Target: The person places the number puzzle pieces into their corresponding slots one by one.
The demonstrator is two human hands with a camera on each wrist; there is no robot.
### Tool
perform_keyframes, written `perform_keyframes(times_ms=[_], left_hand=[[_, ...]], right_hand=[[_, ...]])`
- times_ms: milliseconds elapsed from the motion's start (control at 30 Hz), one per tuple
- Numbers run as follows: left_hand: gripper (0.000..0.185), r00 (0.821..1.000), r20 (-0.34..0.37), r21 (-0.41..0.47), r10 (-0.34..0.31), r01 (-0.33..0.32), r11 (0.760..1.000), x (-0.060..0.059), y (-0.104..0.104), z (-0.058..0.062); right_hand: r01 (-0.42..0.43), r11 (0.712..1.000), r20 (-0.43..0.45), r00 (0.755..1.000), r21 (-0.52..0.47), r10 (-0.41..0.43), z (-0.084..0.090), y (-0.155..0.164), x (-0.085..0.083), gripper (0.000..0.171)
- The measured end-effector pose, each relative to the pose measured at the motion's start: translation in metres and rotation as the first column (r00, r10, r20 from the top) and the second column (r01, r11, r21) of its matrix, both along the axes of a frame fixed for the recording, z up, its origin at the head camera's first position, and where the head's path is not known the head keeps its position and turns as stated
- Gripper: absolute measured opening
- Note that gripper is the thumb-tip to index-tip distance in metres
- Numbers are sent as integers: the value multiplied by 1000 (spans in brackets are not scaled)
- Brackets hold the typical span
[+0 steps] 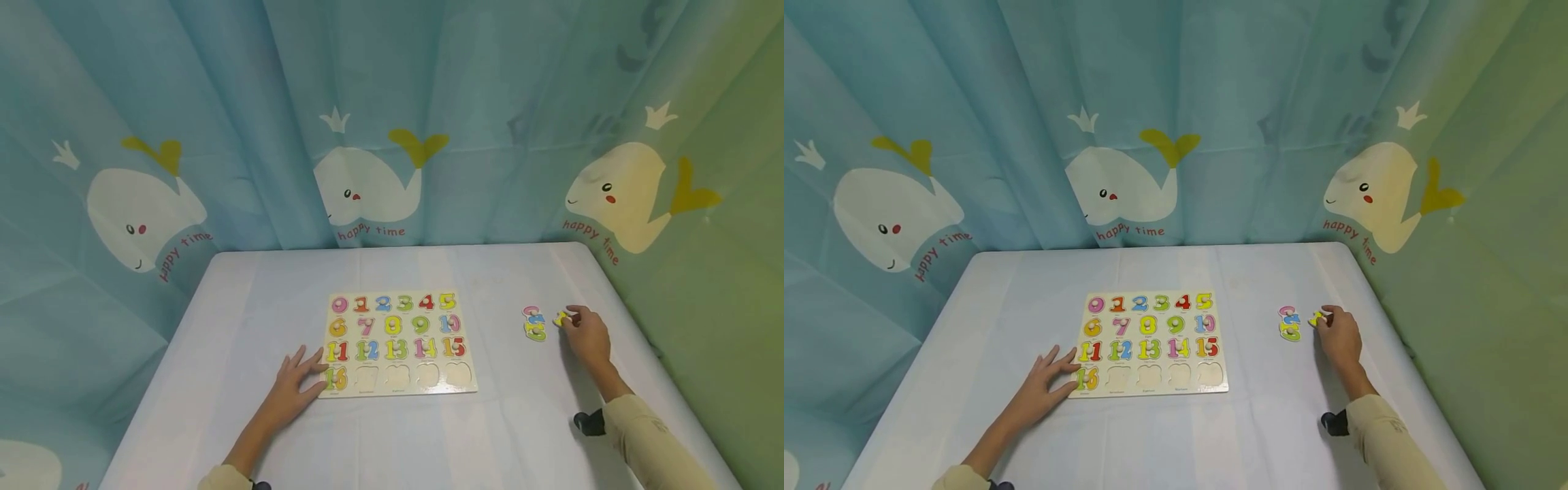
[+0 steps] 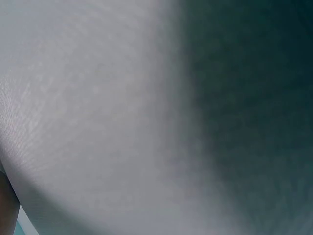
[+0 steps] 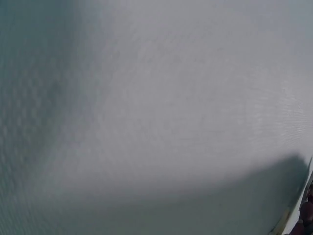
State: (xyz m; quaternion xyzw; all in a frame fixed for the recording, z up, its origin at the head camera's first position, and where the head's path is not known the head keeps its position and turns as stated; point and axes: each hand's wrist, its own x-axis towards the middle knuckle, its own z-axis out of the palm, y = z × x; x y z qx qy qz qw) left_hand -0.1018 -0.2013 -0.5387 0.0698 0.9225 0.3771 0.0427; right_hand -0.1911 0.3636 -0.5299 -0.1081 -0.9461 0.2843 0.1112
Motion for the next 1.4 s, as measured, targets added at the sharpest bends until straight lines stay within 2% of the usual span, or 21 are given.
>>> perform_keyframes(times_ms=[433,633,900,1400], left_hand=[[31,1000,-21,3,2,-2,1000,1,2,1],[31,999,-50,18,-4,5,1000,2,2,1],[31,1000,-9,-4,-3,3,1000,1,0,-1],[32,1000,-7,-5,0,0,1000,1,1,-1]], right_hand=[[-116,993,-44,992,-1,115,9,-26,-9,30],[-197,980,-101,976,-9,195,12,-51,-4,29],[-280,960,-139,950,21,280,9,-84,0,28],[-334,942,-128,936,-24,329,11,-120,1,29]])
